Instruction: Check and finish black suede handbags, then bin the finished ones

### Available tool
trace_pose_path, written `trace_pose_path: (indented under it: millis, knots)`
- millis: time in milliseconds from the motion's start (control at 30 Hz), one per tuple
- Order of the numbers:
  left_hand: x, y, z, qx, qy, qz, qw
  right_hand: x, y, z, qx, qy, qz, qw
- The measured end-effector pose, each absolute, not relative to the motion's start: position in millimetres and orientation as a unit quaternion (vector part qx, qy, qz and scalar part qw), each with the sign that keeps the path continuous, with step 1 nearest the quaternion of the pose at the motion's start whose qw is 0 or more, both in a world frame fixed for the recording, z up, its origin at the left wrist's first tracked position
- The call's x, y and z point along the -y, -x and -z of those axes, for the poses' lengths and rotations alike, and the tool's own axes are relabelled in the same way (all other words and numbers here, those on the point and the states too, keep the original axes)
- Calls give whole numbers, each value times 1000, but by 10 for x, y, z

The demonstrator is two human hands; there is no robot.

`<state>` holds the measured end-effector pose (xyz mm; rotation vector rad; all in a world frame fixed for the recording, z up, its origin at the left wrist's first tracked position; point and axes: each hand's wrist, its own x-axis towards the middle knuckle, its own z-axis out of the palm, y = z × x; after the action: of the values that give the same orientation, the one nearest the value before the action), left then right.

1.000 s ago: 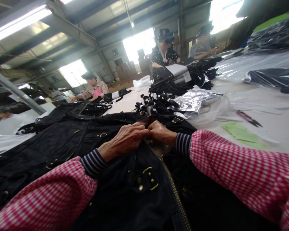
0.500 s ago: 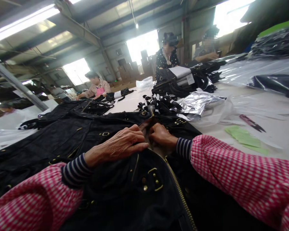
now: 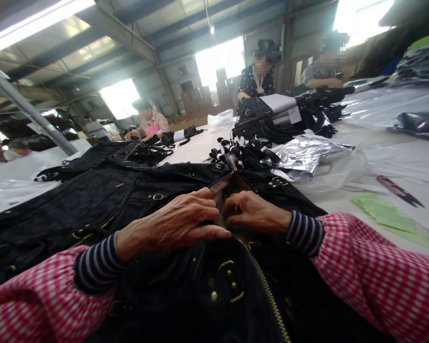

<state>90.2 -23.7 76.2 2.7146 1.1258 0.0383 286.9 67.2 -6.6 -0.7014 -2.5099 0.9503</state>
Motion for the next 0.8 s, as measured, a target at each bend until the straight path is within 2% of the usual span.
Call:
trace_pose_path:
  millis: [67,133,233,367,633,800]
  knots:
    - [198,-919,-759,-379,-921,-15,89,-646,-2819,17,925,225,-287,105]
    - [174,-912,-719,-386,-919,-18,75,-630,-2774,-17,940,216,-256,66]
    - [168,-864,-612,-398,-915,-36,58,-612,-2758,-43,956,171,-233,49]
    - [205,-803,-471,-410,-909,-60,56,-553,-2814,-47,977,159,-137,41]
    - [191,-784,-378,-447,-893,-40,36,-598,-2868,80,954,272,-61,110]
    - [32,-974,-392,-555,-831,-17,-38,-760,-2781,236,914,377,6,150]
